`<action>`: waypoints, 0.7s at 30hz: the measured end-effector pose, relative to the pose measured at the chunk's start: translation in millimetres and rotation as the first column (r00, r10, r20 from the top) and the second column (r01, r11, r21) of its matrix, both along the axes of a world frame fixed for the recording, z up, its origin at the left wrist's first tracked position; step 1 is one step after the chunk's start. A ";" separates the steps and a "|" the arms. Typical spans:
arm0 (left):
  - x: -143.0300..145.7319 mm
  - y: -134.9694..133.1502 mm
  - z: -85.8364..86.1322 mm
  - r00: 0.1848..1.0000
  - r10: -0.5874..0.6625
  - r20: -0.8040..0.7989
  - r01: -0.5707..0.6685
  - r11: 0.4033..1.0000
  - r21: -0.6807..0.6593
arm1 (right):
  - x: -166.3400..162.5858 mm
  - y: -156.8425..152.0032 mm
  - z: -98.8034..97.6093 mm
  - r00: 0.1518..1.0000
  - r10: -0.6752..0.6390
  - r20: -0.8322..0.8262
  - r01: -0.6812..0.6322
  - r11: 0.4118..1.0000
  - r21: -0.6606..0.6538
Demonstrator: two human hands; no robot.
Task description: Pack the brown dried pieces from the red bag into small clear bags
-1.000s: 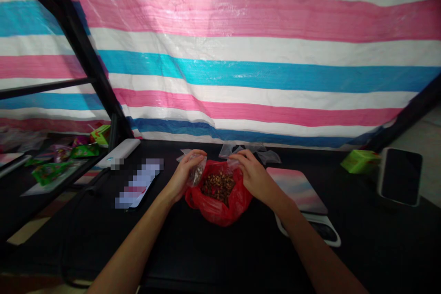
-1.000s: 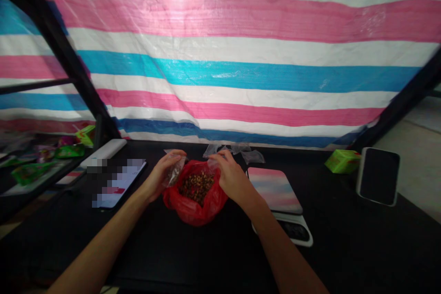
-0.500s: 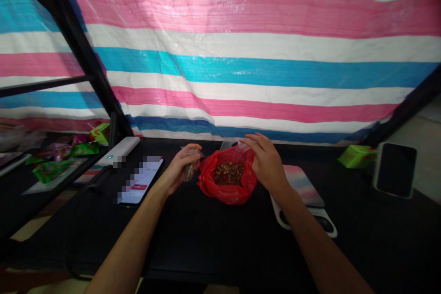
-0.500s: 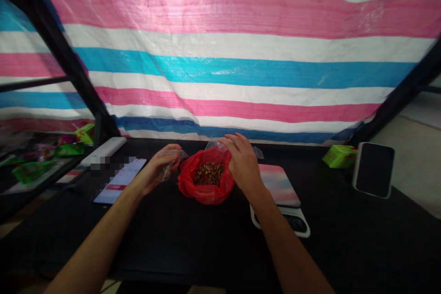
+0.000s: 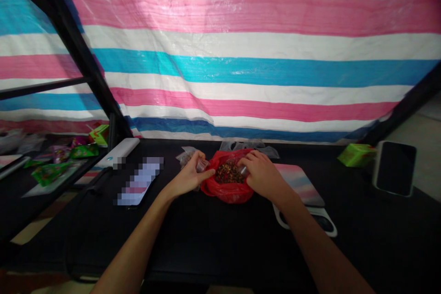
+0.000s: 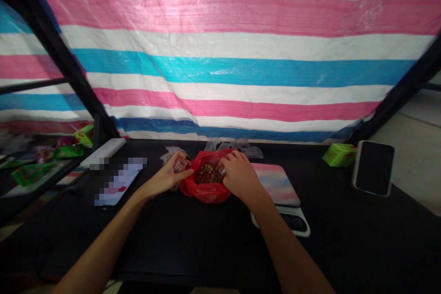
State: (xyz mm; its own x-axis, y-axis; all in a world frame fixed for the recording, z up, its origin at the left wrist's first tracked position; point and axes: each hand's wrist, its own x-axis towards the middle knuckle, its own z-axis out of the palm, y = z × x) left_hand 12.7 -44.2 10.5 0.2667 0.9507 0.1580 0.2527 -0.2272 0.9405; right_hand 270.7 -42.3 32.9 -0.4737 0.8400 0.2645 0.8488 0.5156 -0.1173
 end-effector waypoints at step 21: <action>9.2 -3.6 -3.3 1.000 0.011 -0.001 -0.011 0.999 0.049 | -7.9 -2.3 0.8 0.999 -0.035 0.014 0.036 0.992 -0.122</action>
